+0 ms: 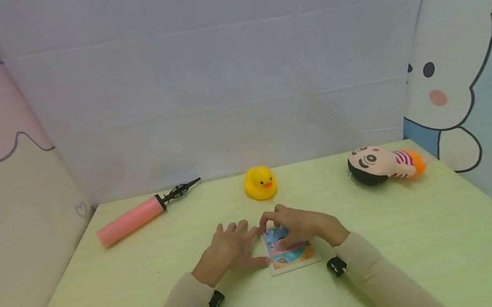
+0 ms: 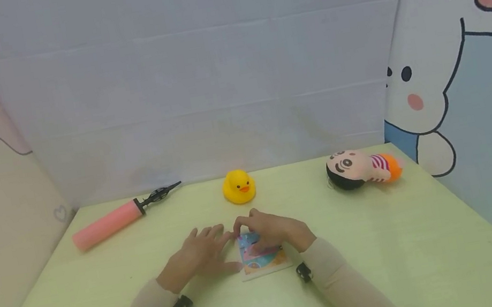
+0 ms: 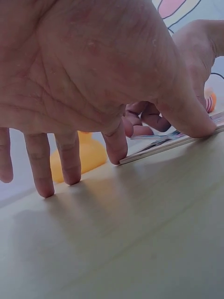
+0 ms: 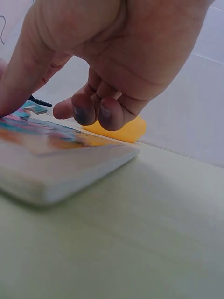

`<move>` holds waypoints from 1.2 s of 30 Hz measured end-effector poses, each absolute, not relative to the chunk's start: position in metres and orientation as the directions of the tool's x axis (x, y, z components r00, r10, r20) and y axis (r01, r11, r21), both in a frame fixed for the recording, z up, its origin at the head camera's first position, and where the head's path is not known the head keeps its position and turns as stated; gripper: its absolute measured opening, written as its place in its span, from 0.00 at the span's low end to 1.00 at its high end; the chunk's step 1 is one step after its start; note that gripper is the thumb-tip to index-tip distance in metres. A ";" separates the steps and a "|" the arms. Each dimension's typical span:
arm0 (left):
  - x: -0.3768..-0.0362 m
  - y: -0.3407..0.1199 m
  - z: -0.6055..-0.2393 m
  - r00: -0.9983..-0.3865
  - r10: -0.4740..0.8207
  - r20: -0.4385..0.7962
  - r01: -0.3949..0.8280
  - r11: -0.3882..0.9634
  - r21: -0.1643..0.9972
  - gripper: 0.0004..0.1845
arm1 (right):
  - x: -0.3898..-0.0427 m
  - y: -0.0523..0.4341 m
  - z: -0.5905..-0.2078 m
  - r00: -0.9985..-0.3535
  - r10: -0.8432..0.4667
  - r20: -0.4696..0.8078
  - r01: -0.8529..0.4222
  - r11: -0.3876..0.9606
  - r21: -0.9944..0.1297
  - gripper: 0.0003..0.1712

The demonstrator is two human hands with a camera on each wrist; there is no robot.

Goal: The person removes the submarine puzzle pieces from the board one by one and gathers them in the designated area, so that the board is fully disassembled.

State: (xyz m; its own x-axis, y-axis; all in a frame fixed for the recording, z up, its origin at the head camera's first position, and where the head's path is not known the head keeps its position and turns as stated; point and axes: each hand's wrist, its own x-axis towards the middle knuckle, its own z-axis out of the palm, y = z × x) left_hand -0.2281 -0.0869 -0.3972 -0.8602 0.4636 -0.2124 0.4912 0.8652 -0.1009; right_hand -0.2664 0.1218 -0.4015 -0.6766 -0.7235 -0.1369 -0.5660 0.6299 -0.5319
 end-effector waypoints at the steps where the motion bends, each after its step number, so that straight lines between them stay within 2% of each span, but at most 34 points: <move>1: -0.227 -0.087 -0.397 -0.861 0.459 -0.218 0.489 0.865 -0.112 0.41 | -0.266 0.121 -0.402 -0.675 -0.725 -0.135 -0.566 0.626 -0.536 0.24; 7: -0.223 -0.087 -0.393 -0.863 0.454 -0.221 0.489 0.860 -0.147 0.41 | -0.265 0.116 -0.401 -0.683 -0.718 -0.137 -0.562 0.635 -0.530 0.24; 11: -0.224 -0.086 -0.392 -0.861 0.457 -0.224 0.494 0.856 -0.152 0.40 | -0.265 0.115 -0.399 -0.680 -0.728 -0.083 -0.597 0.616 -0.513 0.19; 19: -0.225 -0.086 -0.393 -0.854 0.466 -0.230 0.508 0.843 -0.176 0.41 | -0.268 0.117 -0.396 -0.620 -0.783 0.046 -0.681 0.508 -0.527 0.11; 23: -0.225 -0.087 -0.394 -0.852 0.476 -0.218 0.514 0.839 -0.180 0.41 | -0.272 0.124 -0.393 -0.615 -0.787 0.049 -0.668 0.487 -0.563 0.10; 26: -0.227 -0.086 -0.395 -0.847 0.482 -0.224 0.521 0.836 -0.172 0.40 | -0.276 0.133 -0.388 -0.633 -0.774 0.024 -0.638 0.504 -0.583 0.10; 30: -0.233 -0.086 -0.396 -0.846 0.474 -0.242 0.513 0.848 -0.133 0.40 | -0.279 0.149 -0.380 -0.651 -0.759 0.017 -0.617 0.516 -0.595 0.11; 36: -0.241 -0.092 -0.400 -0.836 0.439 -0.329 0.469 0.883 -0.016 0.46 | -0.286 0.172 -0.372 -0.673 -0.739 0.017 -0.594 0.526 -0.609 0.12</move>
